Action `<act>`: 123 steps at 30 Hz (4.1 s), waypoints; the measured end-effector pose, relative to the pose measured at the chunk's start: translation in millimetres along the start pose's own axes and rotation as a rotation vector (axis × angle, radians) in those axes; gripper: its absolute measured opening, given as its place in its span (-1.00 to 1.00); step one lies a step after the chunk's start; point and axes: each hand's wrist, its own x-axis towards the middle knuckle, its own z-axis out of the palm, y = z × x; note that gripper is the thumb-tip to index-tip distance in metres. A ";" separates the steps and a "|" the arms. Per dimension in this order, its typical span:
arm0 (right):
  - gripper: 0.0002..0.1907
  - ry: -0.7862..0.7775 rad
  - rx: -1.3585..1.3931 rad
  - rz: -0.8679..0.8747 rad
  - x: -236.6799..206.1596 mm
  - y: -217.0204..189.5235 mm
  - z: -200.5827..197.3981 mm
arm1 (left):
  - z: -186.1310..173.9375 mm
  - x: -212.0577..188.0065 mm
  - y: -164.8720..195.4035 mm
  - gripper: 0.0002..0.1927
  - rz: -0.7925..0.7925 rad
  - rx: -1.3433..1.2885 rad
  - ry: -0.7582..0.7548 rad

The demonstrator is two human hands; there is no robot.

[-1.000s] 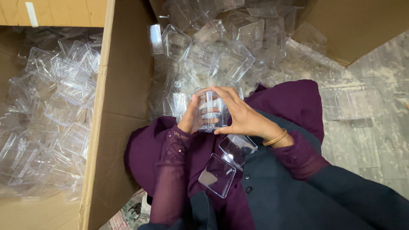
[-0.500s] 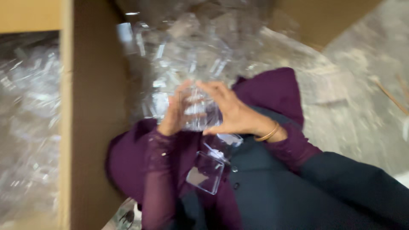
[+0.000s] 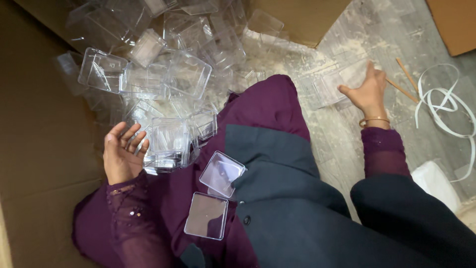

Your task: The person sits on the floor between cardboard boxes filled with clear plastic boxes. They pick up plastic boxes one at a time, fit lids onto the bases, and place the closed boxes onto a pile beside them.

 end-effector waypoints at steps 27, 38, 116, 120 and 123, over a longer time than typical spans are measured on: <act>-0.37 0.039 0.217 -0.517 58.7 -136.5 50.1 | -9.0 29.2 -23.7 -0.43 -0.083 0.092 0.081; -0.75 0.041 0.351 -0.301 19.7 -269.6 14.7 | -7.5 43.2 -36.4 -0.31 -0.046 0.026 -0.038; 0.32 -0.185 0.460 -0.818 -93.3 -313.1 -27.0 | 1.4 26.4 -43.7 -0.33 -0.021 0.112 -0.074; 0.14 0.120 0.241 -0.509 -40.5 -164.1 -66.0 | -3.0 17.3 -36.6 -0.39 0.030 0.077 0.053; -0.03 0.136 0.129 -0.238 -31.6 -80.1 -68.1 | 3.6 8.9 -36.2 -0.39 0.066 0.129 -0.005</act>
